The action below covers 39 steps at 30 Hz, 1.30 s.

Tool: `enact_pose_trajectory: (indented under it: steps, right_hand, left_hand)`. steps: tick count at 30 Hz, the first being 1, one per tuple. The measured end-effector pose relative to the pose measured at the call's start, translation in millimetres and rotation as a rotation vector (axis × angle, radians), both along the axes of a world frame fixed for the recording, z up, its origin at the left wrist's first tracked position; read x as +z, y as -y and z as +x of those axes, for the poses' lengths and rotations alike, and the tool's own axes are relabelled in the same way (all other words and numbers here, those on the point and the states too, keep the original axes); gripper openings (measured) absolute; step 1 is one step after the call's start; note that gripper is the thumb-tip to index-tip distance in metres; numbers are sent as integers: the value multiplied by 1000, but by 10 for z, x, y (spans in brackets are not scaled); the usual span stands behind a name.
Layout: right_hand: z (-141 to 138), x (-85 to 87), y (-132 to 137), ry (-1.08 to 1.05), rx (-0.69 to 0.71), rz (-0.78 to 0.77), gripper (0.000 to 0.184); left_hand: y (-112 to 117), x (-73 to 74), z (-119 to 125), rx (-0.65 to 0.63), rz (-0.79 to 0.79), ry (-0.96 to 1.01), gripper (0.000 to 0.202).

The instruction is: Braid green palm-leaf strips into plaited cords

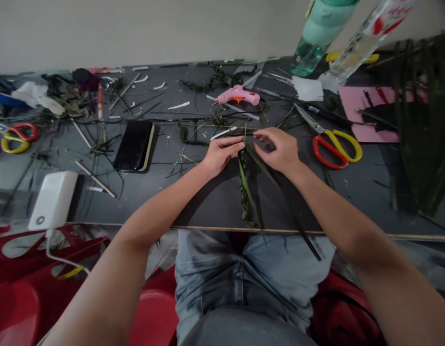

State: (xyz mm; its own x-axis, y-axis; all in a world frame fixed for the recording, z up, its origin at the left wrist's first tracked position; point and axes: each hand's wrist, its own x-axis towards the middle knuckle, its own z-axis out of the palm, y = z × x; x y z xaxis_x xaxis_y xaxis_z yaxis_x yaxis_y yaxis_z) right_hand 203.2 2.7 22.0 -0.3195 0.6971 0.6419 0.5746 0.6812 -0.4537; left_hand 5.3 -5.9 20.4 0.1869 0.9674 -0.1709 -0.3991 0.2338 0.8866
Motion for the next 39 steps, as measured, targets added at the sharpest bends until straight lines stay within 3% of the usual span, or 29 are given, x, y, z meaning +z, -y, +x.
enact_pose_trajectory:
  steps: [3, 13, 22, 28, 39]
  right_hand:
    - [29, 35, -13, 100, 89, 115, 23]
    - [64, 83, -29, 284, 227, 238, 22]
    - [12, 90, -62, 223, 236, 131, 21]
    - [-27, 113, -79, 13, 225, -10, 28]
    - [-108, 75, -31, -108, 204, -144, 34]
  left_hand:
    - [2, 10, -13, 1, -9, 16, 34]
    - [45, 75, -8, 13, -99, -30, 32]
    - [-6, 70, -55, 48, -107, -71, 28]
    - [-22, 66, -78, 19, 44, -161, 27]
    - [2, 34, -86, -22, 174, -295, 30]
